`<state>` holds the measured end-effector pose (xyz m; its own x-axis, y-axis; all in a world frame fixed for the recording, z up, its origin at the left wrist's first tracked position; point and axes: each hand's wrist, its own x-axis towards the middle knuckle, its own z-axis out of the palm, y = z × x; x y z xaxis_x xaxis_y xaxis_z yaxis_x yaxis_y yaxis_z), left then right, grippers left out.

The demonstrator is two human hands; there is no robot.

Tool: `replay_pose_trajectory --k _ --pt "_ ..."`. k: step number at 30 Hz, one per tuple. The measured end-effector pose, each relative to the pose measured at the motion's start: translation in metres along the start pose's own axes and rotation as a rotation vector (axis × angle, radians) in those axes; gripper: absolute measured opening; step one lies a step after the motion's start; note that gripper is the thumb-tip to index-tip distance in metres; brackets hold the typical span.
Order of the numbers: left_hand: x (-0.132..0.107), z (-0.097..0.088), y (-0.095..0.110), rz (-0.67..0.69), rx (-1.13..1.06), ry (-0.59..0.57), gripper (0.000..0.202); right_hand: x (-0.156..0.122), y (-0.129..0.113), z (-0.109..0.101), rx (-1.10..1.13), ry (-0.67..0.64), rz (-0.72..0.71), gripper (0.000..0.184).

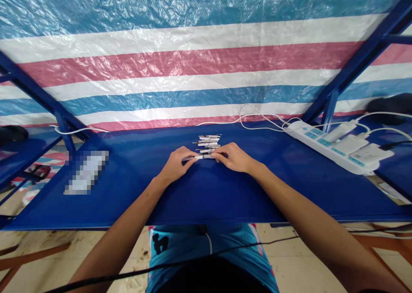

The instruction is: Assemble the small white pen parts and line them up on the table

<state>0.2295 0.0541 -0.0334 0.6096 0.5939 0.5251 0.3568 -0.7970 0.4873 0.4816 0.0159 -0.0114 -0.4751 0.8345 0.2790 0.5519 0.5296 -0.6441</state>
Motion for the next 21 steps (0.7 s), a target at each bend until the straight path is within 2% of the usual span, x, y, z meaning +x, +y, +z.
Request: replay_pose_trajectory --k 8,16,21 --pt "0.0008 0.0002 0.0012 -0.006 -0.009 -0.003 0.021 -0.0008 -0.0011 0.0014 -0.013 -0.007 0.039 0.058" --pt "0.0 -0.0002 0.0015 -0.021 -0.022 -0.008 0.021 -0.0004 -0.0025 0.0003 0.002 0.064 0.062 0.036" --pt "-0.0003 0.0004 0.0004 -0.017 -0.02 -0.002 0.021 -0.0004 -0.0001 0.001 0.006 0.059 0.053 0.036"
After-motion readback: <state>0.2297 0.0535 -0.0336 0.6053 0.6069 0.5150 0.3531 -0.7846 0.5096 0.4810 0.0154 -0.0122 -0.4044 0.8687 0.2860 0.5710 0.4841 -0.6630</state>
